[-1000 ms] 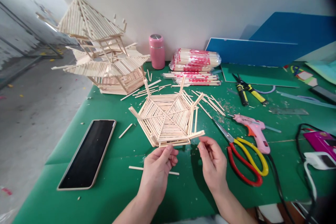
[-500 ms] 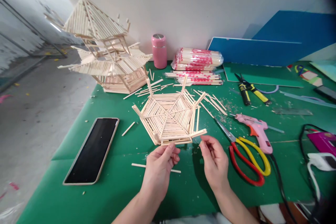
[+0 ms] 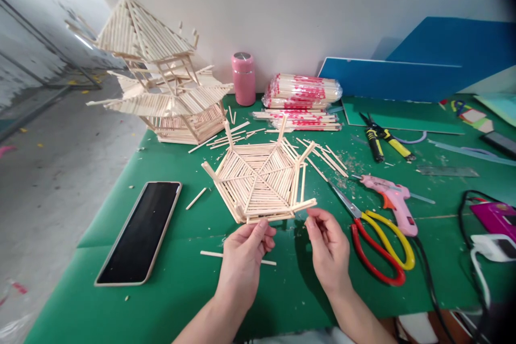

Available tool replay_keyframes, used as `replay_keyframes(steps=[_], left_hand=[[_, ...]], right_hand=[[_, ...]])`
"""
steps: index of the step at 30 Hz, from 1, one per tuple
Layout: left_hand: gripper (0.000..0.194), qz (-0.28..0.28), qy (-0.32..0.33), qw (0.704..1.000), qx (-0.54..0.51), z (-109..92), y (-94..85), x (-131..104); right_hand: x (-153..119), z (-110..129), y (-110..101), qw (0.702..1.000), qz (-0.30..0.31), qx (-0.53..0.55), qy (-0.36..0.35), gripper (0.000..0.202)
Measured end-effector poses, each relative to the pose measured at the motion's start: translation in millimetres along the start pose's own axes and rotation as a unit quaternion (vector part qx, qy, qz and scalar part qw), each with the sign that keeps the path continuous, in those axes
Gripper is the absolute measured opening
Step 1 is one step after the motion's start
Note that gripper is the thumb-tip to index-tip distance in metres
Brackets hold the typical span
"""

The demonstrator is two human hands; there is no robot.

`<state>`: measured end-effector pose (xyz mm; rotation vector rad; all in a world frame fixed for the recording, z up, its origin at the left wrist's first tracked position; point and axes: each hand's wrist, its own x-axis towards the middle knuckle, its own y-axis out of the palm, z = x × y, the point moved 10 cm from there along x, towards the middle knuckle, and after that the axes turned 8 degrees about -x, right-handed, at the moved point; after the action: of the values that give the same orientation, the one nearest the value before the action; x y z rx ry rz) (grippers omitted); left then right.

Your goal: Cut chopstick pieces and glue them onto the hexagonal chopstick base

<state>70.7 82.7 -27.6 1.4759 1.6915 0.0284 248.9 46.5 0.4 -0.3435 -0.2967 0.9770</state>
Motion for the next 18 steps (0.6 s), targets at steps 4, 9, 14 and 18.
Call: replay_keyframes(steps=[4,9,14,18], left_hand=[[0.018,-0.006,0.003,1.000,0.003,-1.1,0.4,0.8],[0.018,-0.009,0.006,1.000,0.006,-1.7,0.1,2.0],[0.018,-0.004,0.007,1.000,0.010,-1.6,0.8,2.7],[0.018,-0.002,0.006,1.000,0.012,-0.8,0.7,3.3]], right_hand=[[0.4,1.4,0.1,1.000,0.001,0.000,-0.002,0.019],[0.8,1.8,0.7,1.000,0.005,0.001,-0.005,0.018],[1.0,3.6,1.7,1.000,0.010,0.005,-0.008,0.017],[1.2,5.0,1.6,1.000,0.009,0.008,-0.010,0.017]])
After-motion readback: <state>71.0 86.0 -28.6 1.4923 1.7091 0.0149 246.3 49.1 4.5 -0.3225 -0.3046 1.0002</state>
